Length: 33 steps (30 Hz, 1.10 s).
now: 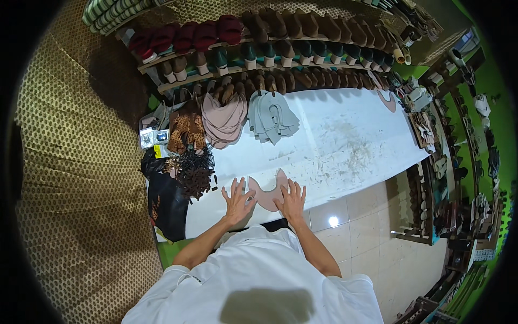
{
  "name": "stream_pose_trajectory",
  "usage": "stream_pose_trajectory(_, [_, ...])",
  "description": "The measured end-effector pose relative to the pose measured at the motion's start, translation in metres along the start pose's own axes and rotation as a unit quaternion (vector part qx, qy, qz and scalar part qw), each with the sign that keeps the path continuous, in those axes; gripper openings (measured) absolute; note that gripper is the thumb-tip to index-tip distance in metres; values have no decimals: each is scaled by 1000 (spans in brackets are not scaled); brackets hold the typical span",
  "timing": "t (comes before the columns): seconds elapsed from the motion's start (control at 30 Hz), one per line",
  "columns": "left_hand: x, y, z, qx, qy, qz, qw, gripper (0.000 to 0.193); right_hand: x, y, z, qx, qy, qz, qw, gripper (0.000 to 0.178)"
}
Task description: Preparing and arranging leather shoe upper components on a workbench in a factory setting.
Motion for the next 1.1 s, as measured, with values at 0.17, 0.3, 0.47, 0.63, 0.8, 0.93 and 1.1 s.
stream_pose_trajectory(0.17, [4,-16,-3,-19,60,16,998,38,-10,-1,4,47,4,-12,999,75])
stream_pose_trajectory(0.3, [2,-22,-1,1,90,29,996,49,-15,1,8,77,28,-14,997,86])
stream_pose_trajectory(0.47, [-9,-23,2,-1,140,44,989,90,-19,0,10,80,65,-16,995,93])
stream_pose_trajectory(0.63, [-7,-29,-3,35,169,58,983,104,-19,0,16,107,78,-13,991,100])
stream_pose_trajectory(0.8, [-7,-30,-3,48,180,74,980,107,-21,-3,18,92,111,-31,989,104])
stream_pose_trajectory(0.93, [-6,-29,-7,34,187,54,980,105,-20,-6,21,103,135,-31,985,103])
stream_pose_trajectory(1.1, [-5,-31,-13,34,182,42,982,108,-23,2,27,94,119,5,988,100])
Point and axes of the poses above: each hand's wrist, its own z-axis towards the middle knuckle, its own y-axis out of the back of the hand, x = y × z, the point moved 6 cm from there along z, towards the middle knuckle
